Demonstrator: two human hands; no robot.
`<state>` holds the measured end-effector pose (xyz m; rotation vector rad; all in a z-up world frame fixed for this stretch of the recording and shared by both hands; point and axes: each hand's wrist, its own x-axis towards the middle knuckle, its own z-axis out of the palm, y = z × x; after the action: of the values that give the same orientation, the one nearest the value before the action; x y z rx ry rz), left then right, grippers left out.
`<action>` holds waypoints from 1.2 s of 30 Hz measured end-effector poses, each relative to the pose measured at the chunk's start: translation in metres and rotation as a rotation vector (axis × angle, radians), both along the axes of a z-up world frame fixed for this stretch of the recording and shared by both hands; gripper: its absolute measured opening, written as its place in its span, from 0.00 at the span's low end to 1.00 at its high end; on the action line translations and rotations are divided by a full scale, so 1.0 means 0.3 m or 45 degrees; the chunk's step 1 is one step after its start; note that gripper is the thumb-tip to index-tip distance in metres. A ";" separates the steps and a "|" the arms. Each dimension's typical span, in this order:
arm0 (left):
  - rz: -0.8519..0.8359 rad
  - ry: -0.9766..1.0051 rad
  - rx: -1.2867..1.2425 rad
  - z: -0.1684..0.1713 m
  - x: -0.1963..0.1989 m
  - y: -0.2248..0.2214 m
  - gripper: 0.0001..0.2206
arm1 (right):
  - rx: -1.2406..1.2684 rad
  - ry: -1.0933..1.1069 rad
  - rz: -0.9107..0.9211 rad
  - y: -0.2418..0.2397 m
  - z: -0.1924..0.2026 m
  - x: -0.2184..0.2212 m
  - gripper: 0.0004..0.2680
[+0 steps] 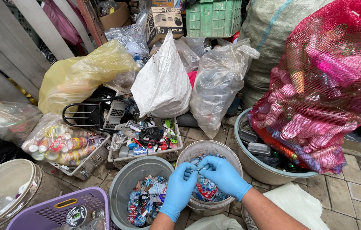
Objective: The person sits on the floor and sorts small plastic items from a bucket into a white bag. They pick up each item, briefly inspect it, and place it into the bag. The workspace is cluttered with various containers and bags of recyclables.
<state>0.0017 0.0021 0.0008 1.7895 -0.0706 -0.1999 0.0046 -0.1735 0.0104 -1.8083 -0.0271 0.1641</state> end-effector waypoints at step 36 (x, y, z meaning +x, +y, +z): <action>-0.959 0.011 1.501 -0.313 -0.045 -0.057 0.17 | -1.334 0.421 1.012 0.134 -0.911 -0.284 0.07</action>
<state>-0.0119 -0.0150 -0.0931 2.8537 -0.7546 -0.9340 -0.0805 -0.1332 -0.2629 -2.6833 -0.5079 1.2231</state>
